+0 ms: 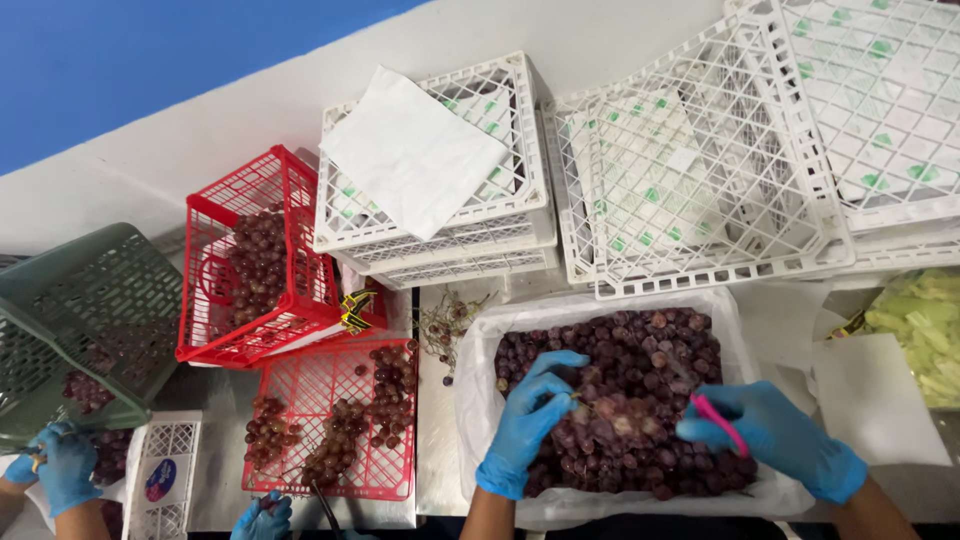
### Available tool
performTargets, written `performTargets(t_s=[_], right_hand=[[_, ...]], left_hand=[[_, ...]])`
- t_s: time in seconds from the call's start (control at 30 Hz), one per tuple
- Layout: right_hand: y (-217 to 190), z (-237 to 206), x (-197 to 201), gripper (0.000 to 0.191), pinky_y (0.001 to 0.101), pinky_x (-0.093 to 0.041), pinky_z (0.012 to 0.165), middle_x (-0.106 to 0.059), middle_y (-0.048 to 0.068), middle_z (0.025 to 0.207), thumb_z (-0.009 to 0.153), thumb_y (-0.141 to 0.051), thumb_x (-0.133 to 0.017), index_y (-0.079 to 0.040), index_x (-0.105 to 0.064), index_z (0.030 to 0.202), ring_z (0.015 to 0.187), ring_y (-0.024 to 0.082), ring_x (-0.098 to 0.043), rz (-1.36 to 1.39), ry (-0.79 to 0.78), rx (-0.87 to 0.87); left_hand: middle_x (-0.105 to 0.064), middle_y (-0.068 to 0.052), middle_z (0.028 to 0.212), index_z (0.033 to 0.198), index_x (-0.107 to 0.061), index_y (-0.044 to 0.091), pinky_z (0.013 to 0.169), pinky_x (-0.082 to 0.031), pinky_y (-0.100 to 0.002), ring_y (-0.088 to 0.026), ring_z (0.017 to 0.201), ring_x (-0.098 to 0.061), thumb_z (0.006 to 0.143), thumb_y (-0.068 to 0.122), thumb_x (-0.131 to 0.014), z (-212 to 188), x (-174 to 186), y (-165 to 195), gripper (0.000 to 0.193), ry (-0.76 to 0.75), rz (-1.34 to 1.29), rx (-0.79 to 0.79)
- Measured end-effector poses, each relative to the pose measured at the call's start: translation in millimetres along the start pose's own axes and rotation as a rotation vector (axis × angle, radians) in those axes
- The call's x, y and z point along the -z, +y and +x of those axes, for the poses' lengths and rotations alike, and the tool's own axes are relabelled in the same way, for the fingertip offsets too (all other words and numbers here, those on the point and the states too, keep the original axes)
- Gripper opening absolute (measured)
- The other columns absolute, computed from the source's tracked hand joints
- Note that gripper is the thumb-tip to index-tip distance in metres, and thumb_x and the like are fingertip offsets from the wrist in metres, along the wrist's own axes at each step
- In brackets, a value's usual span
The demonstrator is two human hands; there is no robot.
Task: The person uses pink-handled scissors to trim grape clusters, cutting stems and removing individual grapes. The trimmed grapes are placed into a white bin while the stems are discarded. Another person works alongside, also trimming grapes.
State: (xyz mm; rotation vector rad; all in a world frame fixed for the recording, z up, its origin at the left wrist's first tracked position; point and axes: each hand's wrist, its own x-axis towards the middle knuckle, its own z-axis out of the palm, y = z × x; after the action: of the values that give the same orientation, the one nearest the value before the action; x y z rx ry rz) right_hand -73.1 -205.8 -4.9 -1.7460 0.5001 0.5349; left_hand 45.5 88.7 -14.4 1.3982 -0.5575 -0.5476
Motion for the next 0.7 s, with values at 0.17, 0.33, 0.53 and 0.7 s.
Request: performTargets(t_s=[0.17, 0.33, 0.53, 0.7], right_hand=[[38, 17, -2, 0.044, 0.0352, -0.051, 0.064, -0.073, 0.009, 0.068, 0.079, -0.050, -0.081, -0.009, -0.083, 0.095, 0.064, 0.018, -0.066, -0.076, 0.194, -0.079], [50, 22, -16, 0.053, 0.0353, -0.056, 0.075, -0.081, 0.010, 0.075, 0.074, -0.059, -0.075, -0.011, -0.080, 0.096, 0.074, 0.023, -0.072, -0.268, 0.282, -0.094], [43, 24, -36, 0.056, 0.0415, -0.055, 0.079, -0.077, 0.016, 0.083, 0.074, -0.062, -0.073, -0.009, -0.077, 0.091, 0.079, 0.034, -0.072, -0.374, 0.252, -0.083], [43, 19, -46, 0.057, 0.0426, -0.054, 0.080, -0.076, 0.018, 0.089, 0.073, -0.063, -0.075, -0.011, -0.078, 0.096, 0.087, 0.038, -0.070, -0.448, 0.284, -0.011]], left_hand=[[-0.058, -0.006, 0.130, 0.079, -0.060, 0.003, 0.091, -0.048, -0.033, -0.016, 0.103, -0.058, 0.091, 0.010, -0.064, -16, 18, -33, 0.015, 0.023, 0.211, 0.225], [-0.060, -0.011, 0.125, 0.083, -0.063, 0.001, 0.091, -0.052, -0.038, -0.027, 0.102, -0.064, 0.091, 0.013, -0.067, -18, 15, -72, 0.015, 0.209, 0.581, 0.243], [-0.063, -0.016, 0.124, 0.107, -0.070, 0.004, 0.103, -0.047, -0.049, -0.040, 0.120, -0.060, 0.085, 0.008, -0.071, 18, -27, -87, 0.023, 0.362, 1.075, -0.304], [-0.063, -0.020, 0.119, 0.104, -0.072, 0.007, 0.099, -0.045, -0.051, -0.041, 0.117, -0.057, 0.077, 0.013, -0.077, 70, -53, -96, 0.027, 0.097, 1.188, -0.358]])
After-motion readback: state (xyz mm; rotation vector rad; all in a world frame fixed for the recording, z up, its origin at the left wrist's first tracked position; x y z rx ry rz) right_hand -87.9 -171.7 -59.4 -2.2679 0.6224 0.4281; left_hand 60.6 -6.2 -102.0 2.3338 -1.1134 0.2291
